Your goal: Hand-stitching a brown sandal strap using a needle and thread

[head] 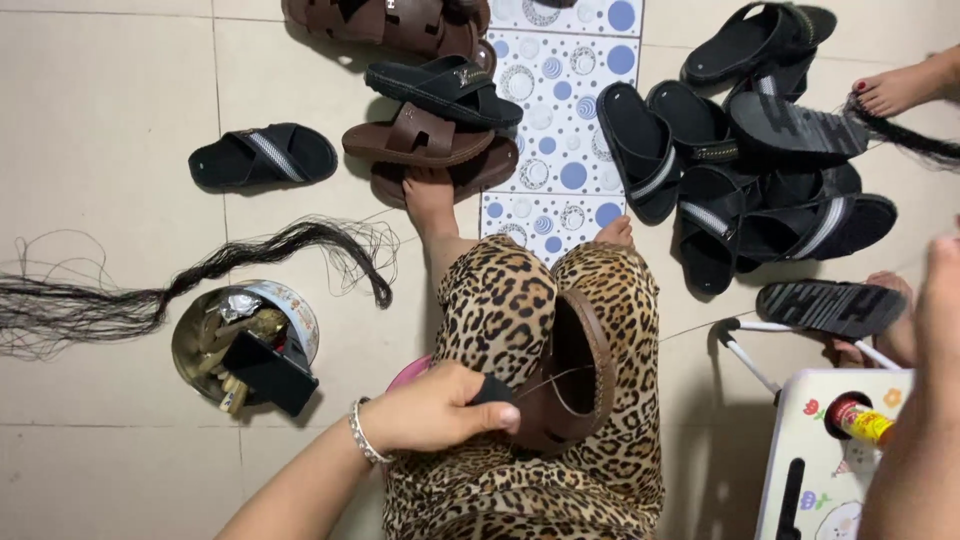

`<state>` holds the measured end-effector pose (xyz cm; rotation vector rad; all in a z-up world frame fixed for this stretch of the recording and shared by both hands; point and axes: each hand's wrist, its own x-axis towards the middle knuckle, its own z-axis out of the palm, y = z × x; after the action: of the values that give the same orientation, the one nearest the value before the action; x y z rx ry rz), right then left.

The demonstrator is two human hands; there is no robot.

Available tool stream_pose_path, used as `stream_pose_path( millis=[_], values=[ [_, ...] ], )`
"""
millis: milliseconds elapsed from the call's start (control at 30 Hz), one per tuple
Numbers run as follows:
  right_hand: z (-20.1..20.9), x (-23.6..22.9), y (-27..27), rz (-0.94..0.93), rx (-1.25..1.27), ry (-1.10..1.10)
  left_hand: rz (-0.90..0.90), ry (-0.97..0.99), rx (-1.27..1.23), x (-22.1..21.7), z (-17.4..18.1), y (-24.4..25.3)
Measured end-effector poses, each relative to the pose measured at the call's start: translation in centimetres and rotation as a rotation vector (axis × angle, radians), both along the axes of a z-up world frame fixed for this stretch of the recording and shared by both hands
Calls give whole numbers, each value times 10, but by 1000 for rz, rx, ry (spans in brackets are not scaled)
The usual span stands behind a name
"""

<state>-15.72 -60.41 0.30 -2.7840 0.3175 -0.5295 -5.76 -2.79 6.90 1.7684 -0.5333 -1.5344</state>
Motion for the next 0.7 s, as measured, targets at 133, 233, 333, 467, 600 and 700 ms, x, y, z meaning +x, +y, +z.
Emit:
stream_pose_path(
  millis=[133, 233, 333, 467, 600, 700],
  values=[
    [72, 13, 196, 197, 274, 241, 549, 246, -917, 13, 10, -36],
    [98, 28, 259, 379, 512, 602, 837, 422, -1307, 51, 14, -59],
    [107, 29, 265, 454, 734, 718, 1001, 534, -1385, 83, 9, -47],
    [71, 20, 273, 623, 1615, 467, 1302, 569, -1193, 98, -14, -38],
    [39, 28, 277, 117, 1563, 414, 1530, 208, -990, 92, -65, -43],
    [64, 35, 276, 14, 1656, 339, 1225, -498, -576, 75, -41, -53]
  ],
)
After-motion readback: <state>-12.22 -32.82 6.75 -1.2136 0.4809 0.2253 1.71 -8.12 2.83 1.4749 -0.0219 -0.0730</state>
